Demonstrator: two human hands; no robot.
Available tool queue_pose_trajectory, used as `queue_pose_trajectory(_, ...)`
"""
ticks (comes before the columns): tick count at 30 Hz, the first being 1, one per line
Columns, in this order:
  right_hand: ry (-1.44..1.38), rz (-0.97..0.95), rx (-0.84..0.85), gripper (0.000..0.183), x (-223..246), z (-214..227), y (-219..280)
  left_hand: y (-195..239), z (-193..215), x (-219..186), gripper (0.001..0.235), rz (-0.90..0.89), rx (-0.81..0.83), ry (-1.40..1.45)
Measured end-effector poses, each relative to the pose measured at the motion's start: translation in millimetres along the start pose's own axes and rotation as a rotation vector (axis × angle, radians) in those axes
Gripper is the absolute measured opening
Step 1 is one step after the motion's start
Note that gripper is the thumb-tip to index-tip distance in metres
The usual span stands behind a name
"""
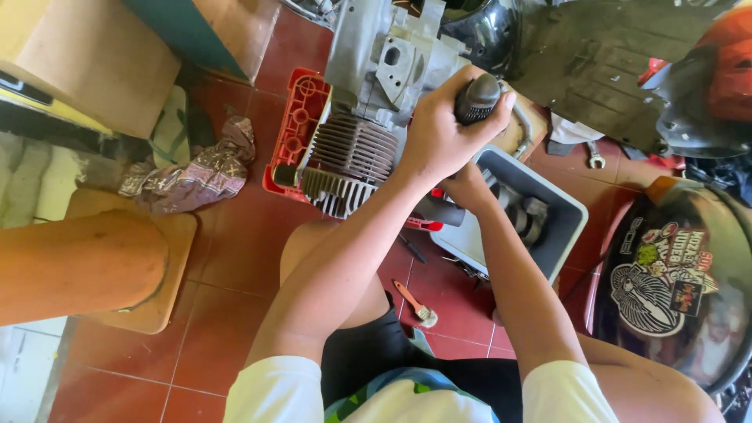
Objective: Cleaning a motorcycle piston and other small engine components using a brush and cleaning solution in a workshop environment.
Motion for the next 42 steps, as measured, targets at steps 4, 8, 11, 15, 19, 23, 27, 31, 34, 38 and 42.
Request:
queue_pose_trajectory(4, 0.028, -0.009, 0.011, 0.040, -5, -11, -15, -2, 7, 0, 0.023, 0.033, 0.007, 0.039)
queue_pose_trajectory(8, 0.084, 0.004, 0.009, 0.038, -13, -11, -19, -9, 12, -2, 0.023, 0.002, -0.014, 0.065)
queue_pose_trajectory(11, 0.111, 0.011, 0.016, 0.036, -22, -13, -19, -10, 15, -5, 0.022, 0.013, -0.031, 0.062)
queue_pose_trajectory(15, 0.148, 0.022, 0.006, 0.034, -30, -11, -22, -9, 16, -12, 0.022, 0.034, -0.025, 0.069)
queue_pose_trajectory(19, 0.169, 0.037, -0.005, 0.032, -31, -11, -30, -8, 17, -11, 0.020, 0.042, -0.022, 0.064)
queue_pose_trajectory(23, 0.207, 0.044, -0.034, 0.030, -35, -7, -33, -11, 18, -10, 0.024, 0.024, -0.004, 0.090)
queue_pose_trajectory(27, 0.183, 0.058, -0.044, 0.028, -33, -7, -26, -15, 21, -6, 0.031, 0.016, -0.029, 0.085)
queue_pose_trajectory(31, 0.167, 0.078, -0.031, 0.031, -17, -7, -20, -21, 24, -4, 0.029, 0.033, -0.048, 0.084)
queue_pose_trajectory(34, 0.142, 0.101, -0.076, 0.058, -16, -5, -21, -26, 16, 3, 0.031, 0.006, 0.003, 0.111)
queue_pose_trajectory(38, 0.207, 0.095, -0.118, 0.074, -39, -9, -31, -31, 11, 22, 0.028, 0.040, 0.008, 0.048)
queue_pose_trajectory(42, 0.191, 0.070, -0.104, 0.054, -34, -9, -31, -34, 17, 38, 0.026, -0.045, 0.017, 0.147)
Point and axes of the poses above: each hand's wrist, its own y-axis away from the middle knuckle, its own z-axis out of the back of the hand, x = y × z, the point moved 8 cm from there along -y, towards the middle knuckle, and after that the axes turned 5 degrees about -z, right-handed, at the moved point
